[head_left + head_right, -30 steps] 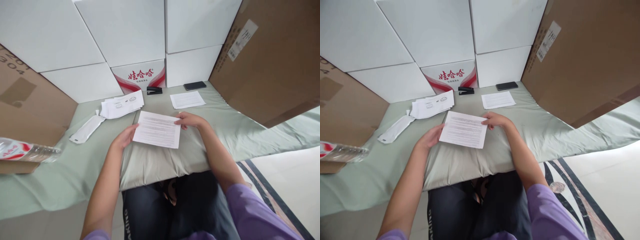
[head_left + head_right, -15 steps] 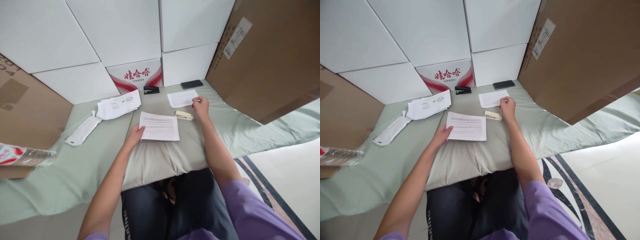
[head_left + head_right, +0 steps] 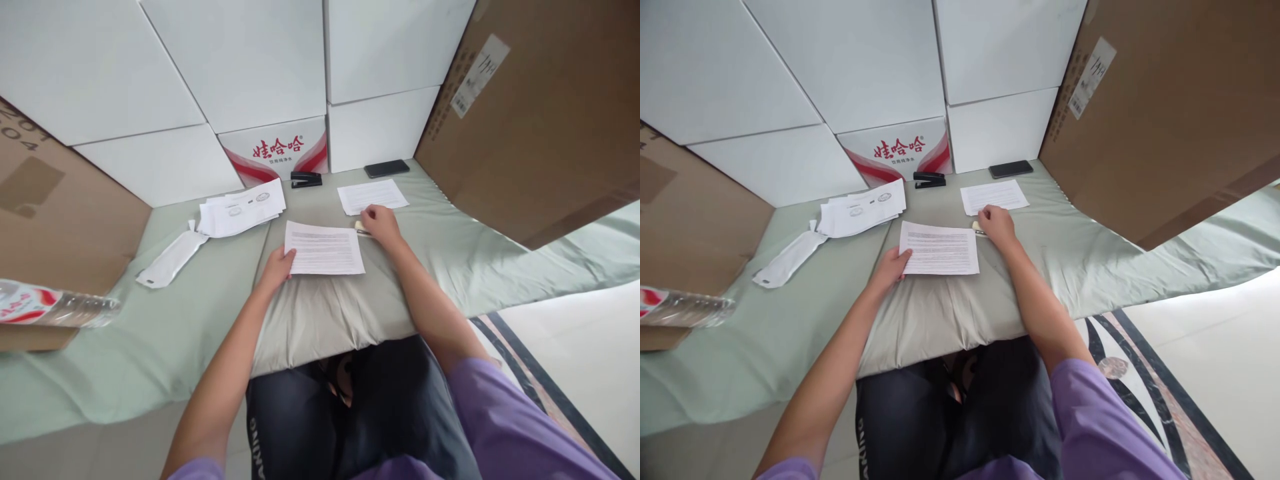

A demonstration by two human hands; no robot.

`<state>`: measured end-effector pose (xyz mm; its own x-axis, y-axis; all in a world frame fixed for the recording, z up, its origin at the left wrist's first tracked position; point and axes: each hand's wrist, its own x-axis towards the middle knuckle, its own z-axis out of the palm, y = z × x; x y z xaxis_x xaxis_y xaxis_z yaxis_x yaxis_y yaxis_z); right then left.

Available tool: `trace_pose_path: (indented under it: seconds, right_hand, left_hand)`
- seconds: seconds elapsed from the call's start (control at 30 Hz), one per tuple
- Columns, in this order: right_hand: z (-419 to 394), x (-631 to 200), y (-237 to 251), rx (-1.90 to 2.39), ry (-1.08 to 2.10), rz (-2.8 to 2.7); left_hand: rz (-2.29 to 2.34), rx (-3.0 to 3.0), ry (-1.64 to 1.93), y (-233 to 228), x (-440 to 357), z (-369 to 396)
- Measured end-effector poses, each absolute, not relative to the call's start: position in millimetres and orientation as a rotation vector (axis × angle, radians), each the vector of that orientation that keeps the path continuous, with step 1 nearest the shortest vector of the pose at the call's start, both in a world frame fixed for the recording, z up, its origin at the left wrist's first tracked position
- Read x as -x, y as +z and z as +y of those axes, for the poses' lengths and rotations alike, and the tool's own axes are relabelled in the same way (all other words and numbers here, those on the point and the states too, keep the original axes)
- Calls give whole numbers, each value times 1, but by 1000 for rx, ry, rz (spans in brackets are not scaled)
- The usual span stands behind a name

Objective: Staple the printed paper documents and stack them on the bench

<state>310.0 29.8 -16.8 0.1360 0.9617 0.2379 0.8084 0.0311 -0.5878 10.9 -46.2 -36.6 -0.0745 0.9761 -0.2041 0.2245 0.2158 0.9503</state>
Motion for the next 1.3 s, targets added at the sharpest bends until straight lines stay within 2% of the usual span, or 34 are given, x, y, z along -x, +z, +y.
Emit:
trace_pose_path:
  seconds: [0.23,1.3]
  right_hand:
    - [28,-301,-19,1996,350,-1772]
    - [35,-296,-17,2013,314,-2024]
  left_hand:
    - [1518,-1176,977,-34,-14,-47]
    - [1561,-1181,929,-31,-15,-50]
